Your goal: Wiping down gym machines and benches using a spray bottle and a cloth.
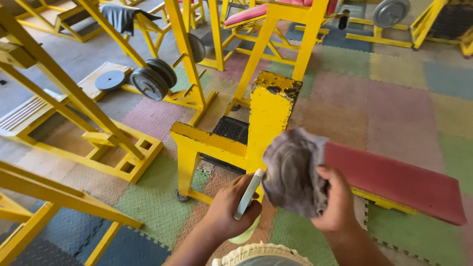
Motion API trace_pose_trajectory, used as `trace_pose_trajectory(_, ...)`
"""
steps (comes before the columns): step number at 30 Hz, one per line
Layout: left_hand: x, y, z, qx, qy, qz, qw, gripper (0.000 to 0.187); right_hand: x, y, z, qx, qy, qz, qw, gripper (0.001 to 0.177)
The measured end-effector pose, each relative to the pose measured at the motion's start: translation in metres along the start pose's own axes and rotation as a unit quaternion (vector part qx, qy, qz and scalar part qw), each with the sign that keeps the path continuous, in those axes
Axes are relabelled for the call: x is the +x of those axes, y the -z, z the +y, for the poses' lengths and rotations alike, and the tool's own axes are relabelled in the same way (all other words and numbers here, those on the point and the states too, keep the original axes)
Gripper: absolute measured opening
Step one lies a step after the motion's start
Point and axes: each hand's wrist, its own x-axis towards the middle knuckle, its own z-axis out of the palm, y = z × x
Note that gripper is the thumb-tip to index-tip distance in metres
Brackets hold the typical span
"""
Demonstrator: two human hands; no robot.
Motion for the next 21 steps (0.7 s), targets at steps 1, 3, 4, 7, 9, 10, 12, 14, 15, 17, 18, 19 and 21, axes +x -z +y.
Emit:
trace_pose_trajectory(1,0.001,0.002,-0.004,-0.002,-0.004,-0.005,1.0,0.059,-0.001,0.005,0.001,0.001,0.006,0.004,1.0,0.051)
trace_pose_trajectory(3,0.004,0.003,-0.012,0.0,-0.023,0.0,1.0,0.056,-0.003,0.016,0.003,0.046,0.071,0.065,0.994,0.048)
trace_pose_trajectory(4,0.006,0.004,-0.015,-0.003,-0.027,-0.005,1.0,0.056,-0.006,0.012,0.002,0.047,0.076,0.069,0.994,0.048)
trace_pose_trajectory(7,0.011,0.006,-0.022,0.002,-0.009,-0.022,1.0,0.054,-0.015,-0.001,0.004,0.066,0.184,0.021,0.98,0.048)
trace_pose_trajectory(9,0.013,0.007,-0.026,0.0,-0.022,-0.026,0.999,0.052,-0.021,-0.007,0.006,0.071,0.217,0.079,0.97,0.048)
trace_pose_trajectory(10,0.015,0.008,-0.029,-0.002,-0.024,-0.032,0.999,0.052,-0.021,-0.002,0.008,0.072,0.221,0.084,0.969,0.048)
trace_pose_trajectory(12,0.018,0.01,-0.036,0.002,-0.086,-0.02,0.996,0.054,-0.021,0.009,0.015,0.048,0.217,0.1,0.97,0.046)
trace_pose_trajectory(14,0.02,0.012,-0.035,-0.001,-0.12,-0.011,0.993,0.056,-0.025,0.007,0.019,0.057,0.209,0.109,0.97,0.045)
trace_pose_trajectory(15,0.021,0.014,-0.036,-0.003,-0.153,0.006,0.988,0.058,-0.025,0.007,0.021,0.063,0.198,0.112,0.972,0.045)
trace_pose_trajectory(17,0.021,0.018,-0.038,-0.012,-0.135,-0.008,0.991,0.055,-0.027,0.001,0.027,0.056,0.207,0.117,0.97,0.046)
trace_pose_trajectory(18,0.021,0.02,-0.038,-0.02,-0.116,-0.018,0.993,0.051,-0.028,-0.002,0.029,0.049,0.214,0.119,0.968,0.046)
trace_pose_trajectory(19,0.022,0.023,-0.037,-0.021,-0.118,-0.019,0.993,0.051,-0.028,-0.003,0.03,0.048,0.216,0.12,0.968,0.046)
trace_pose_trajectory(21,0.023,0.027,-0.035,-0.024,-0.064,-0.046,0.997,0.048,-0.03,-0.005,0.033,0.034,0.21,0.143,0.967,0.047)
